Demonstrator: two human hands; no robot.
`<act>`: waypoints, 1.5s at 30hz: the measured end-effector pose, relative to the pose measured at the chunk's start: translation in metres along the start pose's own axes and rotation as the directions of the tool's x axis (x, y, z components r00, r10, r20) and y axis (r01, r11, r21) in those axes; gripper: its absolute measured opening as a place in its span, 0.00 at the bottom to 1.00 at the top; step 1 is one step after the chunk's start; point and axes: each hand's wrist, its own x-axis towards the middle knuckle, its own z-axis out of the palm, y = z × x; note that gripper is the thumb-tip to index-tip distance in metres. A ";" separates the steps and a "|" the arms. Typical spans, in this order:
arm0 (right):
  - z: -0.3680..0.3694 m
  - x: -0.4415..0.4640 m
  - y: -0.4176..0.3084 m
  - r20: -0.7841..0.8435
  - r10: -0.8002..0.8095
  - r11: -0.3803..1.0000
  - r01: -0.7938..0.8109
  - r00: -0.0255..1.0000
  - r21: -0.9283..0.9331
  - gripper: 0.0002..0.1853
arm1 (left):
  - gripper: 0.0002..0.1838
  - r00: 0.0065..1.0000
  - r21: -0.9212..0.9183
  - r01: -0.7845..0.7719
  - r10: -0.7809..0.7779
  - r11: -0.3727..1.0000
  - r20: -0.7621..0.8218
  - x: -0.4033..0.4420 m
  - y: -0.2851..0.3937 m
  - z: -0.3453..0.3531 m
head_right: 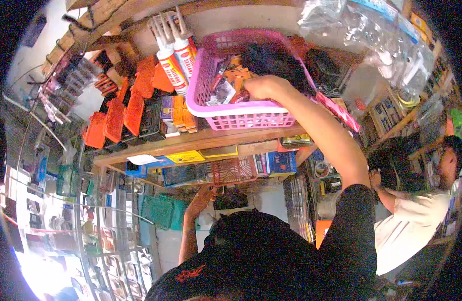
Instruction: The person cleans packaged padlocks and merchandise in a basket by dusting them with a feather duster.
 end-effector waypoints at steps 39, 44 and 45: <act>0.057 -0.134 -0.152 -0.244 -0.207 0.793 0.309 0.947 0.525 0.20 | 0.35 0.983 -0.964 -0.056 0.184 0.260 -0.008 -0.038 0.202 0.096; 0.005 -0.186 -0.099 -0.693 0.058 0.819 0.363 0.718 0.445 0.19 | 0.39 0.994 -0.986 0.004 0.107 0.168 0.022 -0.048 0.190 0.084; -0.007 -0.192 -0.091 -0.787 0.097 0.876 0.323 0.610 0.359 0.16 | 0.40 0.998 -0.988 -0.005 0.065 0.157 0.005 -0.052 0.187 0.080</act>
